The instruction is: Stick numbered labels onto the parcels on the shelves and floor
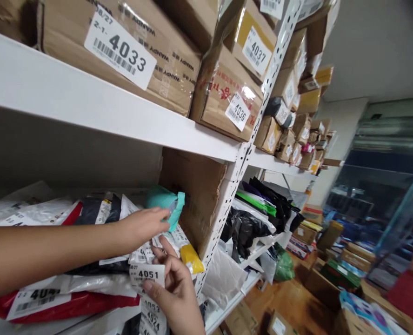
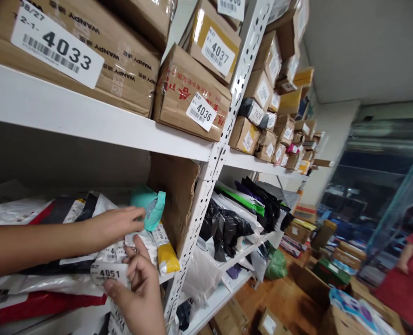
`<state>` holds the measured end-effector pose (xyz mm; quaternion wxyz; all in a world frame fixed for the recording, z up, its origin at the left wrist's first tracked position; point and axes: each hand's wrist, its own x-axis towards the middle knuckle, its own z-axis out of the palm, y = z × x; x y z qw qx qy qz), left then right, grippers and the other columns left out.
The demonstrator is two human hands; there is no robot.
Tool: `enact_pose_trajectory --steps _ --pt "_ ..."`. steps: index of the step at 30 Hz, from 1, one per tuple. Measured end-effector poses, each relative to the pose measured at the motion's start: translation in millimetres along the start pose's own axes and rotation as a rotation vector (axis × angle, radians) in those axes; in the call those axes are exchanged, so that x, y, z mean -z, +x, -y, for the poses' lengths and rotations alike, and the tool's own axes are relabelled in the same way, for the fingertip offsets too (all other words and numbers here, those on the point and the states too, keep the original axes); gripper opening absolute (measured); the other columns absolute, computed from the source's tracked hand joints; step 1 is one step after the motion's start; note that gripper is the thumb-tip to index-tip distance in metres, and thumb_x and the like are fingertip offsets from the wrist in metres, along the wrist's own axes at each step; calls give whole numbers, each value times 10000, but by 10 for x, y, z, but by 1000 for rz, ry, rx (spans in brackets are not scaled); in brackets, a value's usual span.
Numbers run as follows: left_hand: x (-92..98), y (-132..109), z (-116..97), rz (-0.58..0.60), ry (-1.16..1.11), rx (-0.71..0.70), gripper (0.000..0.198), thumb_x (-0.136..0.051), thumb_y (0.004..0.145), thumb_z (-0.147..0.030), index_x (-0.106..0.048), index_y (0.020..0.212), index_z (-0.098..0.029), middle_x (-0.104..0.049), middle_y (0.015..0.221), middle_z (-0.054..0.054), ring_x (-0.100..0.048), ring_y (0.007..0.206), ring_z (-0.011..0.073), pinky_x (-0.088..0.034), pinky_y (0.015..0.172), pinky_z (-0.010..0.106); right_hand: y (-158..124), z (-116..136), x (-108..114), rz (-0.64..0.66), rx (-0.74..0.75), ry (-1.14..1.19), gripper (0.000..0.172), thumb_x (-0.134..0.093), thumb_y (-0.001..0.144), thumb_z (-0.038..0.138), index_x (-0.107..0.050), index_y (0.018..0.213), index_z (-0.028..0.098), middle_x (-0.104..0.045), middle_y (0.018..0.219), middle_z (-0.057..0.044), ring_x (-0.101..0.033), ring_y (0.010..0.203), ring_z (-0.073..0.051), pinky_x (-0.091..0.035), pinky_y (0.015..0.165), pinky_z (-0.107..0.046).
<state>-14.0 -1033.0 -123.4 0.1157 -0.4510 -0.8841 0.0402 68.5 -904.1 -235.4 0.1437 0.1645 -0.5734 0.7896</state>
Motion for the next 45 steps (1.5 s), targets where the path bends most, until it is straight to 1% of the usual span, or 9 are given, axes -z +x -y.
enact_pose_trajectory --steps 4,6,8,12,16,21,25,28,45 --pt "-36 -89 89 75 -133 -239 222 -529 761 -57 -691 797 -204 -669 796 24 -601 712 166 -382 609 237 -124 -93 229 -117 -13 125 360 -828 583 420 -550 681 212 -734 991 -103 -699 791 -231 -548 677 -331" --pt "-39 -117 124 63 -128 -262 258 -543 730 -36 -707 835 -205 -680 861 39 -611 742 175 -385 613 242 -161 -129 312 -220 -39 146 337 -816 611 416 -572 723 212 -717 710 -29 -639 577 -161 -508 565 -267" --pt "-17 -125 135 88 -163 -265 305 -536 700 -8 -713 863 -197 -692 890 45 -626 778 180 -410 648 236 -156 -162 334 -272 -50 155 316 -800 644 406 -591 785 216 -677 600 6 -621 542 -153 -501 565 -263" --pt "36 -123 113 102 -325 -248 324 -519 666 -9 -724 826 -201 -725 836 25 -650 797 174 -448 741 221 -64 -282 273 -262 -58 109 385 -749 689 461 -646 948 196 -735 747 -63 -683 708 -227 -546 684 -351" --pt "32 -156 101 75 -383 -239 214 -532 708 -81 -705 749 -201 -702 799 23 -636 759 163 -438 710 219 20 -447 249 -324 -25 -3 414 -670 737 548 -676 928 181 -742 836 -95 -688 768 -240 -554 708 -351" --pt "20 -169 118 131 -482 8 246 -464 895 -371 -649 861 -212 -700 808 7 -622 739 168 -410 664 245 92 -426 203 -325 45 -153 402 -629 767 557 -686 928 193 -725 868 -89 -669 838 -251 -545 695 -322" --pt "-38 -141 133 139 -523 59 97 -650 753 -300 -674 816 -230 -709 829 -31 -632 804 155 -409 713 227 183 -237 190 -259 37 -353 360 -557 822 538 -650 791 191 -662 726 -51 -617 729 -209 -500 680 -291" --pt "-101 -123 140 109 -539 138 147 -710 669 -295 -682 798 -231 -699 786 -40 -627 757 149 -410 674 222 254 -146 203 -237 -19 -520 389 -510 839 546 -568 680 196 -564 633 -15 -547 659 -180 -445 633 -267" --pt "-197 -4 214 145 -619 207 171 -548 772 -333 -640 748 -191 -639 681 -8 -572 642 146 -365 563 216 352 -185 58 -335 -2 -814 428 -413 867 533 -425 583 212 -443 516 35 -387 510 -123 -284 501 -253"
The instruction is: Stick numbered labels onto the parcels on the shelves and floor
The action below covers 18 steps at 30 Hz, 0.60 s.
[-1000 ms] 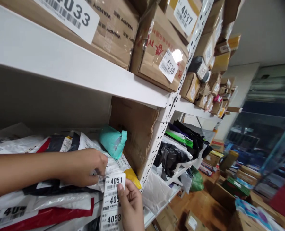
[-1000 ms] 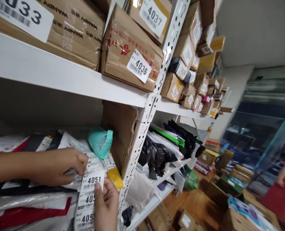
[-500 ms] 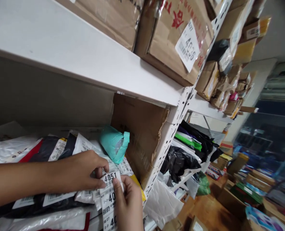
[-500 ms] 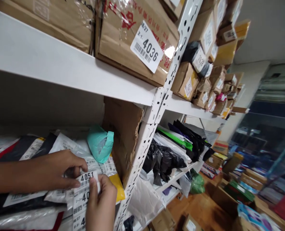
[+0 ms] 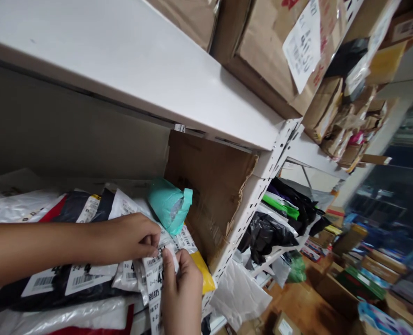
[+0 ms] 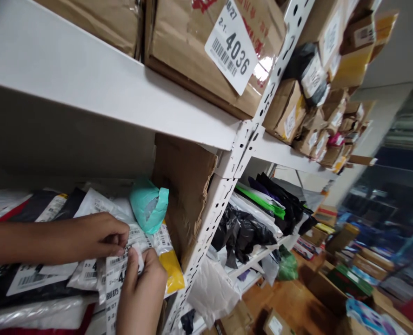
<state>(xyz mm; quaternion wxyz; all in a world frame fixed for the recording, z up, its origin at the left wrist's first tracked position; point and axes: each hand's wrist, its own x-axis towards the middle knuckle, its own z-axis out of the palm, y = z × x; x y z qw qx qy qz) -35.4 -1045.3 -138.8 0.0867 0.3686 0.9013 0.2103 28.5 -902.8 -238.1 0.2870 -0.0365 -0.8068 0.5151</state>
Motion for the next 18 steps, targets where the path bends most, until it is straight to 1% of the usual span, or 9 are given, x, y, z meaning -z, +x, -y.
enact_pose_trajectory --steps 2,4,8,11,13,15,18 --pt "21 4 -31 4 33 16 188 -534 785 -349 -647 760 -200 -635 684 -9 -564 649 150 -355 566 221 -6 13 16 25 -4 15 443 -390 871 548 -428 586 211 -443 521 32 -387 517 -126 -286 497 -251" --pt "49 2 -70 37 58 27 195 -523 797 -356 -658 792 -216 -626 681 -18 -551 649 149 -343 565 222 -16 13 42 74 -4 65 445 -366 882 549 -474 625 203 -477 559 18 -413 542 -134 -320 517 -249" --pt "95 -14 -148 103 88 30 198 -514 809 -348 -665 847 -226 -614 689 -26 -529 656 144 -331 565 220 -21 7 103 141 -10 192 405 -388 883 529 -564 758 186 -579 707 -29 -519 680 -171 -426 651 -267" --pt "111 -24 -191 127 129 31 201 -507 818 -325 -669 877 -221 -615 708 -24 -515 665 139 -327 576 221 -15 13 129 177 -18 243 380 -421 871 520 -572 775 185 -590 733 -32 -538 717 -181 -452 708 -282" --pt "116 -28 -211 148 148 46 200 -507 822 -315 -669 888 -217 -615 718 -23 -511 672 136 -328 585 223 -17 14 131 180 -15 270 367 -438 869 508 -590 801 181 -608 753 -38 -549 726 -183 -463 726 -288" --pt "120 -31 -224 166 155 72 191 -510 823 -313 -661 877 -208 -616 726 -22 -517 685 138 -334 590 224 -26 8 124 156 -2 300 351 -464 866 491 -615 854 174 -643 806 -55 -573 762 -192 -473 745 -294" --pt "110 -46 -225 138 179 88 184 -523 822 -343 -636 857 -203 -624 753 -15 -539 721 155 -355 610 237 -40 -6 108 114 24 311 343 -483 865 474 -630 887 165 -671 840 -74 -591 777 -199 -479 733 -293"
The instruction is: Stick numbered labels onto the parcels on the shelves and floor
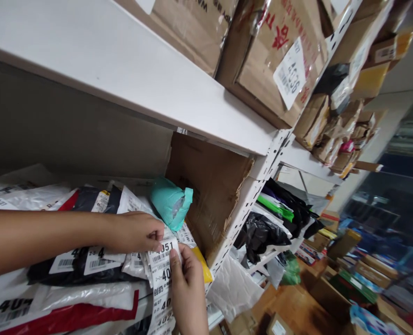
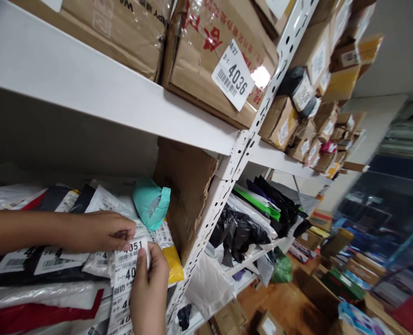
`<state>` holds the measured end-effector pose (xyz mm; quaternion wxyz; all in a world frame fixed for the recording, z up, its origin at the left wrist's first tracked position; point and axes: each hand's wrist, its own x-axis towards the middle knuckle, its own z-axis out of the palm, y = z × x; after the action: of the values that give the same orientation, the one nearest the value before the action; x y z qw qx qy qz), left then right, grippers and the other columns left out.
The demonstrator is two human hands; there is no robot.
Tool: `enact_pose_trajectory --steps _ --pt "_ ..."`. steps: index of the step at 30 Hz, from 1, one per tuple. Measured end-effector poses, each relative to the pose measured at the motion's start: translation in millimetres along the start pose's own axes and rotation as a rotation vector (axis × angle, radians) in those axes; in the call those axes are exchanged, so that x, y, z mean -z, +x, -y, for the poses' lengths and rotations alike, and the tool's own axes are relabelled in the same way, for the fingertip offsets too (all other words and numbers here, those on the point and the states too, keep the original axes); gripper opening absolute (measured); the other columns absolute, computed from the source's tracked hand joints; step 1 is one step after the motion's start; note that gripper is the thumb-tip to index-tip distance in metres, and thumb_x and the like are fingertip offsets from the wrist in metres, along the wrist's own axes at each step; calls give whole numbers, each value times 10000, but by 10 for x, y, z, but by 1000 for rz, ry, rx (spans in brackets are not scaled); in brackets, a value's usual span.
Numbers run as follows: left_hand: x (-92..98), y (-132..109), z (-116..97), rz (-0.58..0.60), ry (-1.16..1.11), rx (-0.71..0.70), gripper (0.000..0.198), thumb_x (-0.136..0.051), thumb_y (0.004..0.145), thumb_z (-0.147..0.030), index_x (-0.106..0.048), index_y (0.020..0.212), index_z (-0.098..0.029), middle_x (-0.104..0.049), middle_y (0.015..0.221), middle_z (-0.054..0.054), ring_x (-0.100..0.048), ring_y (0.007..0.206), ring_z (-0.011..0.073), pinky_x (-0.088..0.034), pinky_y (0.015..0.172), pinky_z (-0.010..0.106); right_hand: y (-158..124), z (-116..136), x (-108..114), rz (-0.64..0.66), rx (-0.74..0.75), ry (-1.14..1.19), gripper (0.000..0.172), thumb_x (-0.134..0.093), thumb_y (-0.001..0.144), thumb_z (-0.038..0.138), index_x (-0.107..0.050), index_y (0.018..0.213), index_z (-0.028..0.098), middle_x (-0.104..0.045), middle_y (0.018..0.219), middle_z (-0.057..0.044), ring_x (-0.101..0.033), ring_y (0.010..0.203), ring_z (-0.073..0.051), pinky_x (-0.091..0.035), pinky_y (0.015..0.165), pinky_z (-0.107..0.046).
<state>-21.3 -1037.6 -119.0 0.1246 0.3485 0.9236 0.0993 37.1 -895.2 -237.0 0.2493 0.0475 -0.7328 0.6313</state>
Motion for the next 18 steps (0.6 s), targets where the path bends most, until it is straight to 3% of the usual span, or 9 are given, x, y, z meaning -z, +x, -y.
enact_pose_trajectory --steps 5,9,15,18 --pt "-138 -38 47 -153 100 12 187 -480 883 -340 -588 893 -188 -645 929 30 -572 901 209 -408 799 318 18 -5 -47 -20 -32 -172 407 -394 878 507 -561 704 179 -587 639 -29 -513 606 -163 -407 582 -263" --pt "-284 -29 123 -274 293 -97 119 -496 877 -204 -609 884 -167 -637 984 65 -573 942 216 -401 843 323 31 -9 -86 -93 -60 -291 425 -426 849 545 -427 593 206 -430 539 35 -382 525 -123 -294 509 -251" --pt "-312 7 70 -248 582 -221 220 -463 897 -151 -666 814 -171 -653 886 79 -574 878 238 -413 753 335 -9 -134 -8 17 -112 12 420 -465 851 545 -450 620 194 -380 580 41 -331 566 -113 -309 517 -235" --pt "-319 22 49 -213 671 -257 195 -499 868 -137 -681 806 -170 -654 872 89 -566 858 249 -410 702 332 -28 -174 15 -37 -128 59 464 -496 832 570 -361 568 213 -294 548 61 -249 539 -101 -271 488 -232"
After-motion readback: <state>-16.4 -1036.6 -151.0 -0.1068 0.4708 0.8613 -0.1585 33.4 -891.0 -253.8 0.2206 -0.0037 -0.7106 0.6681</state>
